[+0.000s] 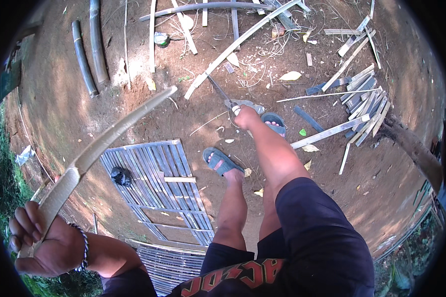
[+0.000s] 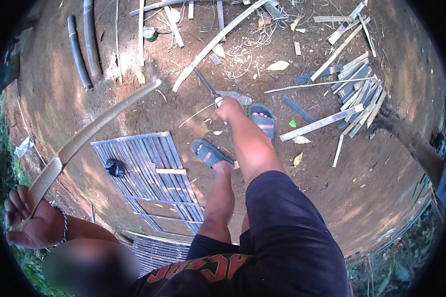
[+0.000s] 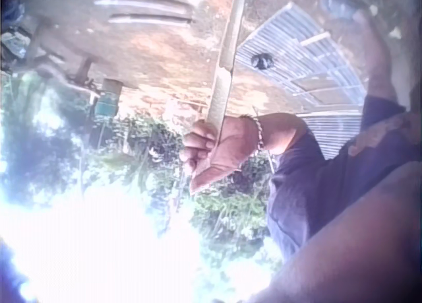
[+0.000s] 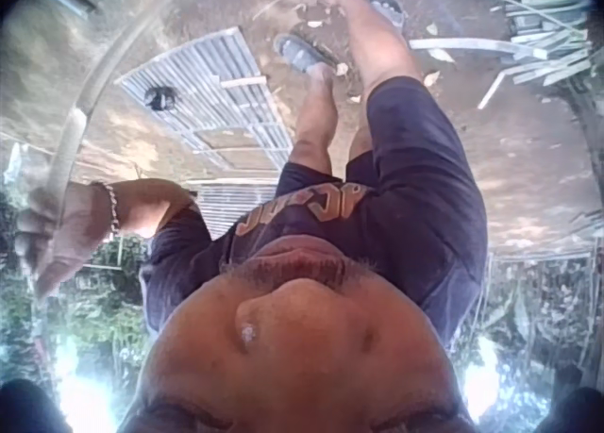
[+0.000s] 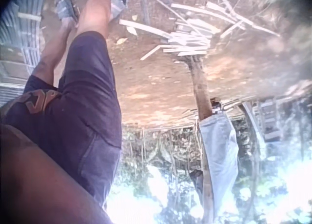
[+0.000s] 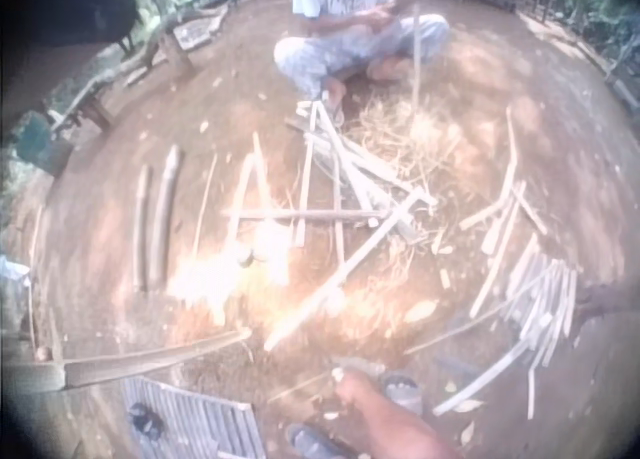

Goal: The person uses a machete to split bamboo poles into thin strips. They repeatedly position a bamboo pole on a wooden block and strike it with the machete to separate it into smaller pieces, which accumulate on the ground.

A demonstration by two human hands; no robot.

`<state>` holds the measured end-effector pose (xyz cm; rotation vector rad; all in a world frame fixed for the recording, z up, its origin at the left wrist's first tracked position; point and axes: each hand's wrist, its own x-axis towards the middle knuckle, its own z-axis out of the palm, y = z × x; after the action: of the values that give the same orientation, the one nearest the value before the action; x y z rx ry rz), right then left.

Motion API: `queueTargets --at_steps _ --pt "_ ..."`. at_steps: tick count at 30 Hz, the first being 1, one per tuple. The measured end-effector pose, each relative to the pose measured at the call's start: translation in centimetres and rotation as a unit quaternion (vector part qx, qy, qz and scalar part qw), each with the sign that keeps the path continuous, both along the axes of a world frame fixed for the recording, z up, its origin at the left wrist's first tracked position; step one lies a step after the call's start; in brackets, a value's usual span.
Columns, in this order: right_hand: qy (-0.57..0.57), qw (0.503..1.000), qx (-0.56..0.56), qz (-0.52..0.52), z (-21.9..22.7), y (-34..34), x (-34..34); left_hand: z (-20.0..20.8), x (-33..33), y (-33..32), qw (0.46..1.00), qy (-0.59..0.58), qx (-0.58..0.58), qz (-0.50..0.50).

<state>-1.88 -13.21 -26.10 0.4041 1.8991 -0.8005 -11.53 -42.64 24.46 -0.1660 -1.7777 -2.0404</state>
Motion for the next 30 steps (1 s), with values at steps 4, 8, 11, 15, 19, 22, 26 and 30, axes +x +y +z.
queueTargets --at_steps 4,8,11,15,19,22,26,30 --pt "0.039 0.998 -0.029 -0.05 1.3 1.3 0.4 1.9 -1.8 0.5 0.998 0.051 0.025 0.001" --pt "0.066 0.985 -0.046 -0.15 4.8 3.4 3.5 0.4 -3.0 4.0 0.995 0.036 -0.017 -0.092" --pt "0.048 0.973 -0.07 -0.215 8.0 6.3 5.4 -2.5 -5.0 8.1 0.978 0.061 -0.15 -0.134" --pt "0.096 0.968 0.012 -0.231 8.3 13.6 11.5 -7.6 -7.4 20.2 0.903 0.161 -0.38 -0.115" --pt "0.062 0.968 0.029 -0.243 9.9 18.5 15.3 -10.2 -9.1 27.4 0.822 0.233 -0.458 -0.246" --pt "0.026 0.967 0.04 -0.25 12.4 21.0 16.7 -13.9 -10.8 31.9 0.804 0.275 -0.45 -0.273" --pt "0.022 0.958 0.044 -0.281 11.7 23.2 20.9 -20.5 -12.9 36.4 0.702 0.234 -0.58 -0.34" --pt "0.002 0.96 0.062 -0.272 12.6 23.5 22.3 -29.8 -8.7 35.2 0.529 0.032 -0.782 -0.328"
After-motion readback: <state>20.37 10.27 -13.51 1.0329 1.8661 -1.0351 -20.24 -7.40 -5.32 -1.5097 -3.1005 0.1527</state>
